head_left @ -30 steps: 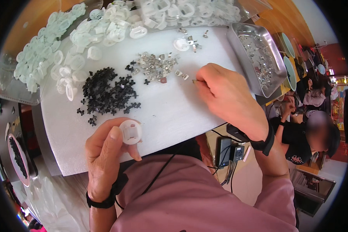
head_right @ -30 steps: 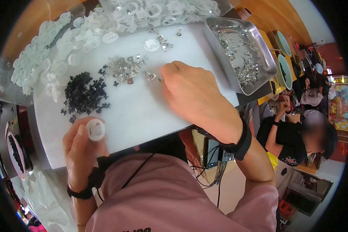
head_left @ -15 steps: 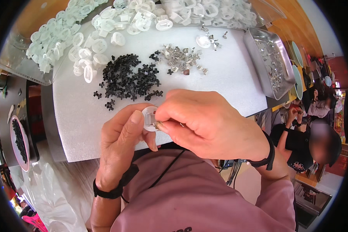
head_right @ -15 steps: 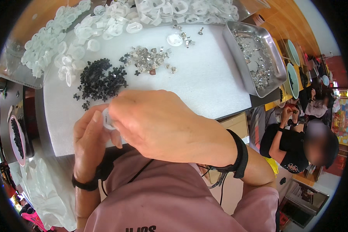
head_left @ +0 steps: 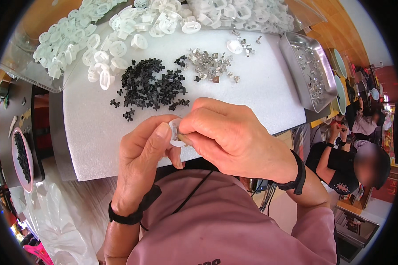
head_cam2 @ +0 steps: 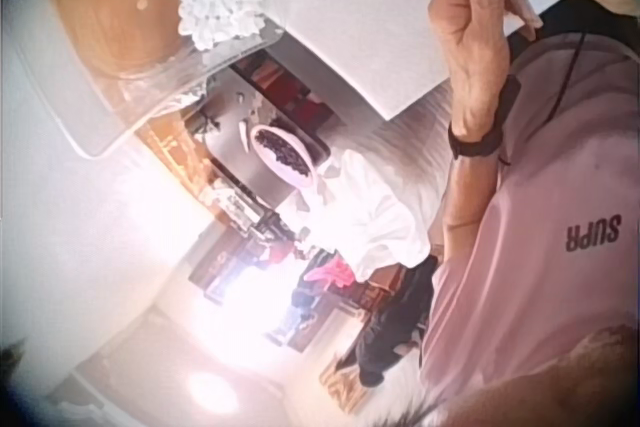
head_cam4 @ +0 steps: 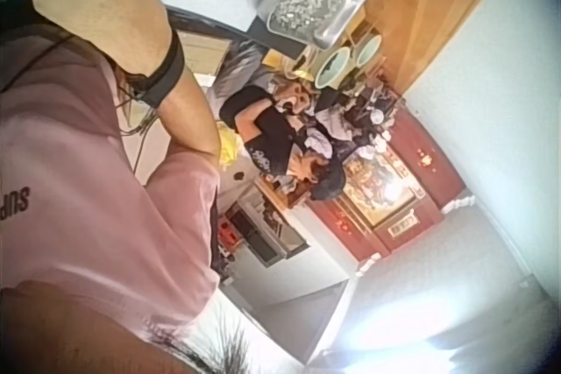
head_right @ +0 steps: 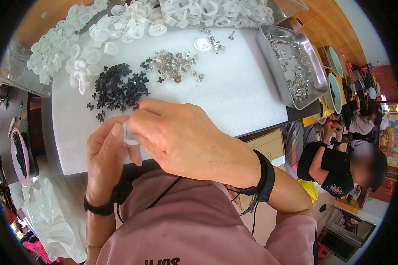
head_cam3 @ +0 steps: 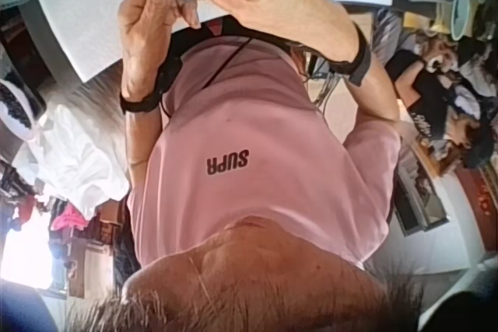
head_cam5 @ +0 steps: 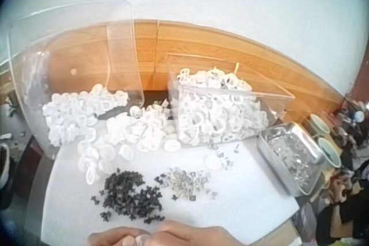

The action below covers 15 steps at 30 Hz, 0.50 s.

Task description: Assembling small plastic and metal components at a workbench.

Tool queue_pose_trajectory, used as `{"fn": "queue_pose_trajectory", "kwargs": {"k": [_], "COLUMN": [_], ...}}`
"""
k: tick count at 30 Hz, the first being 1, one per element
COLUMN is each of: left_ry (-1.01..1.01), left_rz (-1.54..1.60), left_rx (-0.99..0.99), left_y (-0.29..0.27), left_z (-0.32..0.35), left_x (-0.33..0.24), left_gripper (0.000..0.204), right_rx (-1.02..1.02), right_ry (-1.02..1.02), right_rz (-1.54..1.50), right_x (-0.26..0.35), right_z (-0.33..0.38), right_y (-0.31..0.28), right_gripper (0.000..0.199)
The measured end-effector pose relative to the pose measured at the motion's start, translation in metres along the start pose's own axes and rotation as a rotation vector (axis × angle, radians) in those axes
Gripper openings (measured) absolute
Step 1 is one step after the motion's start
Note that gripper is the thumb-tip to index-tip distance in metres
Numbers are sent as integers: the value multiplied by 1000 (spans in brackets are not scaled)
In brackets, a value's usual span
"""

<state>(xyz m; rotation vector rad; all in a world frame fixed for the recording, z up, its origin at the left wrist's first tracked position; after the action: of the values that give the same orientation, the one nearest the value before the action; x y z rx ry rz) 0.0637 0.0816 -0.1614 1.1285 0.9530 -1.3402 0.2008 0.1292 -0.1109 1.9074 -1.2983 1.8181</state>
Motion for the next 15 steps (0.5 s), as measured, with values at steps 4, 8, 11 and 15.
{"fn": "queue_pose_trajectory", "kwargs": {"k": [4, 8, 11, 15], "left_ry": [13, 17, 1, 0], "left_rz": [30, 14, 13, 1], "left_rx": [7, -9, -48, -44], "left_y": [2, 1, -1, -1], "left_z": [-2, -2, -3, -3], "left_x": [-1, 0, 1, 2], "left_gripper": [35, 34, 35, 35], "right_rx": [-17, 33, 58, 1], "right_ry": [-96, -71, -148, -217], "right_rz": [97, 143, 302, 350], "right_x": [5, 9, 15, 8], "right_z": [7, 11, 13, 20], "right_y": [-1, 1, 6, 7], "right_gripper": [24, 30, 38, 45]}}
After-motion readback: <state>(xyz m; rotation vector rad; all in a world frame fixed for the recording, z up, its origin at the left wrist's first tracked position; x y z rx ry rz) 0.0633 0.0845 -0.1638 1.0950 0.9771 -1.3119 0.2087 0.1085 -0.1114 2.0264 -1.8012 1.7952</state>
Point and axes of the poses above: each hand's wrist, its own z-axis away from the middle knuckle, its own y-axis out of the palm, x = y × z, the point moved 5 cm from there along -z, towards the middle knuckle, and after that the axes turned 15 degrees about -z, right-handed, at the moved point
